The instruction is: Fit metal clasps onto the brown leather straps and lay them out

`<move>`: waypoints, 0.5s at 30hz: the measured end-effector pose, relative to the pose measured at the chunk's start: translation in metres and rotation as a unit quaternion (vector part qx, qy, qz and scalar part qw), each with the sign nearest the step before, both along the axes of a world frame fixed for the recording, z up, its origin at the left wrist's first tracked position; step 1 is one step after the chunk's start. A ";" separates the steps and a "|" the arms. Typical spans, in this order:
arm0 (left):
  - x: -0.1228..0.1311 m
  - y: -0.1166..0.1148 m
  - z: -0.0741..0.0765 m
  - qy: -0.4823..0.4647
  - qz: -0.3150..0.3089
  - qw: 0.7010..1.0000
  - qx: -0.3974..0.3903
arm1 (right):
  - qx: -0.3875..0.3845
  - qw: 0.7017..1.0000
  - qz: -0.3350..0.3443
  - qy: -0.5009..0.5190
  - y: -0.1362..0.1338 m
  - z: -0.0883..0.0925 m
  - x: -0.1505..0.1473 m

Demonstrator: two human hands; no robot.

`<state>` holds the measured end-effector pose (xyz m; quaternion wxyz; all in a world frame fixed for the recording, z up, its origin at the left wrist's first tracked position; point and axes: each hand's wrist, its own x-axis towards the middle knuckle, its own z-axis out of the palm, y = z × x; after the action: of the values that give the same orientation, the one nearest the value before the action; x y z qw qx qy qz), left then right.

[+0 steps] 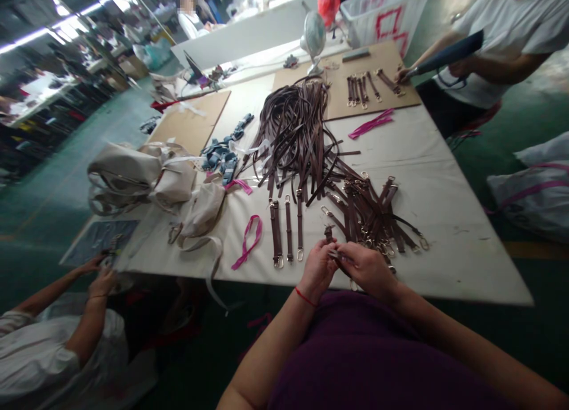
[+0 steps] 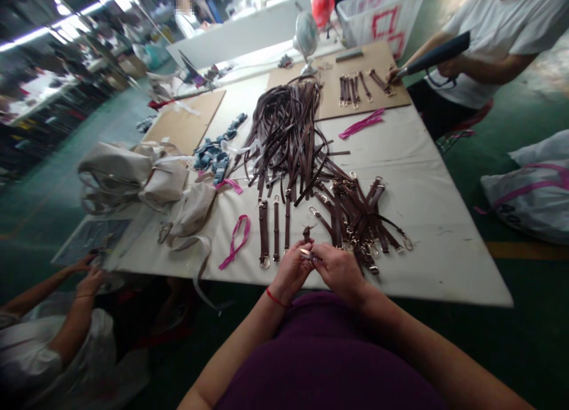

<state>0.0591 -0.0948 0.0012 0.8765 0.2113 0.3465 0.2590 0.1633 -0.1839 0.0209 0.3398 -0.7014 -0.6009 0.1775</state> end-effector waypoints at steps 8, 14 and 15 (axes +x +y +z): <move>-0.003 0.001 0.004 -0.065 -0.073 0.994 -0.050 | -0.025 0.992 -0.064 0.103 0.001 -0.002 0.034; -0.008 0.001 0.010 -0.087 -0.185 0.971 -0.121 | -0.027 0.997 0.014 0.073 0.008 -0.008 0.039; -0.009 0.001 0.009 -0.082 -0.211 0.965 -0.131 | -0.031 0.997 0.019 0.069 0.010 -0.008 0.038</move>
<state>0.0506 -0.0935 0.0100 0.9567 0.1410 0.2518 0.0369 0.2015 -0.1738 0.0129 0.3554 -0.6863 -0.5832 0.2502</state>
